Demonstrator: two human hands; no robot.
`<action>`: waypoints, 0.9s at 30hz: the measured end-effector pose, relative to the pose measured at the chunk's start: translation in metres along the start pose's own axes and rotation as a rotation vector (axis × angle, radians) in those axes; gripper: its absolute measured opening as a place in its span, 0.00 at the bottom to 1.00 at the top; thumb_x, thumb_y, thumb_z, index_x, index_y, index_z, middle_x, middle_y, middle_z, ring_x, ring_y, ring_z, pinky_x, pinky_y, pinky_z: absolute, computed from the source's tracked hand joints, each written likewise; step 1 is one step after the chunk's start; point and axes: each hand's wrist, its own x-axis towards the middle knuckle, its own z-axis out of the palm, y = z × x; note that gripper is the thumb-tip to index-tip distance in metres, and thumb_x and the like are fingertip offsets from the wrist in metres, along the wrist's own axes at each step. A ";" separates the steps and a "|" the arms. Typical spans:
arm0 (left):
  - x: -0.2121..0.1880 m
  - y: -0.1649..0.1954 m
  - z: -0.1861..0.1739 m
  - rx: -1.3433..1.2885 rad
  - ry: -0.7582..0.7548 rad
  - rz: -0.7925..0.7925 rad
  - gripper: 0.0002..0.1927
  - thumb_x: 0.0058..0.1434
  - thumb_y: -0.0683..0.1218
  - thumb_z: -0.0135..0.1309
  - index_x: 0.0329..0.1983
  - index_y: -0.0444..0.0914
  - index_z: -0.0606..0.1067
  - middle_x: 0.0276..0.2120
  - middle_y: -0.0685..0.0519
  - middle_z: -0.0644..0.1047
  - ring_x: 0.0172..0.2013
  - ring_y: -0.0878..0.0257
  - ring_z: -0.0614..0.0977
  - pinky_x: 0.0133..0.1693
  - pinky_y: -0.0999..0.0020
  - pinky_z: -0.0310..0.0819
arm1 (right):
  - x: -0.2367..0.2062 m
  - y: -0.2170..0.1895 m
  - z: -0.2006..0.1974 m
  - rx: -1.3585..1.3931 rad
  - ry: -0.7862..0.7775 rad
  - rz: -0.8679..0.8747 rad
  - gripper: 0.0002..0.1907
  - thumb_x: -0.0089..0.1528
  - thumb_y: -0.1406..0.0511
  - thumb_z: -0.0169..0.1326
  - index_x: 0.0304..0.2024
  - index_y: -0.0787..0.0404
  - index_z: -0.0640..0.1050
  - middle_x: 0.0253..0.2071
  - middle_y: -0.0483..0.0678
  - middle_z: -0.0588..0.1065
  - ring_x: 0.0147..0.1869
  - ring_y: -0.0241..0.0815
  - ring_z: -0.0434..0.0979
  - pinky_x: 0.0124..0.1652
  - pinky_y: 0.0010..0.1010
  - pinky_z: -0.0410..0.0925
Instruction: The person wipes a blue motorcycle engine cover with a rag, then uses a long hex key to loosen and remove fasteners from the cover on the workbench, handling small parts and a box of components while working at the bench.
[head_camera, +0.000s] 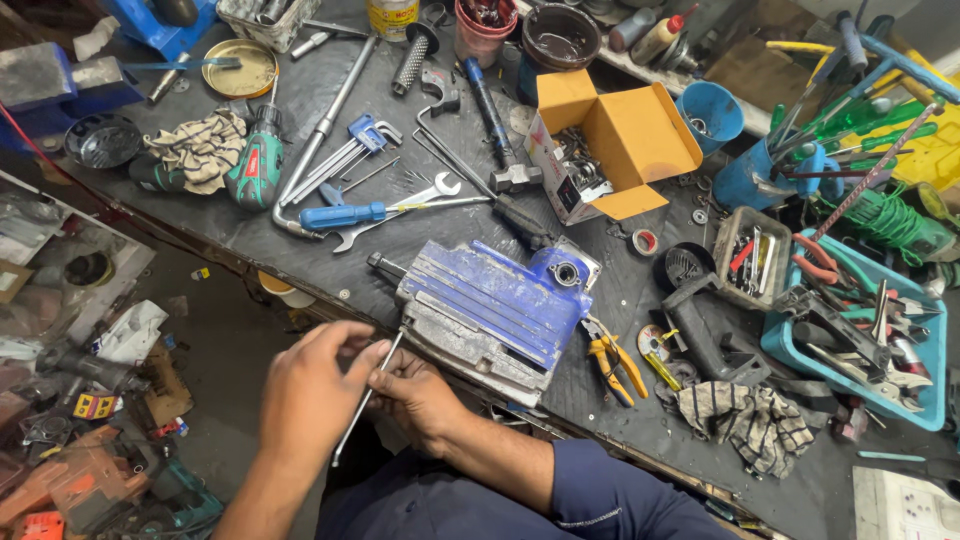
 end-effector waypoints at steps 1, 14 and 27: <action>0.006 0.004 0.004 -0.072 -0.036 -0.068 0.15 0.55 0.54 0.63 0.40 0.40 0.82 0.32 0.52 0.83 0.34 0.57 0.85 0.38 0.60 0.76 | 0.001 0.001 0.000 -0.001 -0.002 0.005 0.06 0.67 0.66 0.58 0.38 0.57 0.73 0.40 0.43 0.78 0.43 0.34 0.78 0.44 0.27 0.70; 0.028 0.016 0.016 -0.110 -0.280 -0.340 0.18 0.48 0.55 0.70 0.36 0.39 0.82 0.30 0.52 0.85 0.31 0.60 0.88 0.35 0.65 0.81 | -0.002 -0.015 0.017 -0.018 0.001 0.009 0.19 0.66 0.74 0.52 0.60 0.66 0.73 0.45 0.46 0.79 0.43 0.35 0.80 0.43 0.26 0.74; 0.027 -0.016 0.033 0.015 -0.281 -0.035 0.12 0.61 0.52 0.55 0.40 0.44 0.84 0.33 0.52 0.86 0.36 0.56 0.83 0.51 0.57 0.61 | -0.007 0.002 -0.008 0.093 -0.258 0.194 0.16 0.72 0.65 0.54 0.61 0.64 0.73 0.58 0.51 0.76 0.64 0.43 0.77 0.61 0.39 0.71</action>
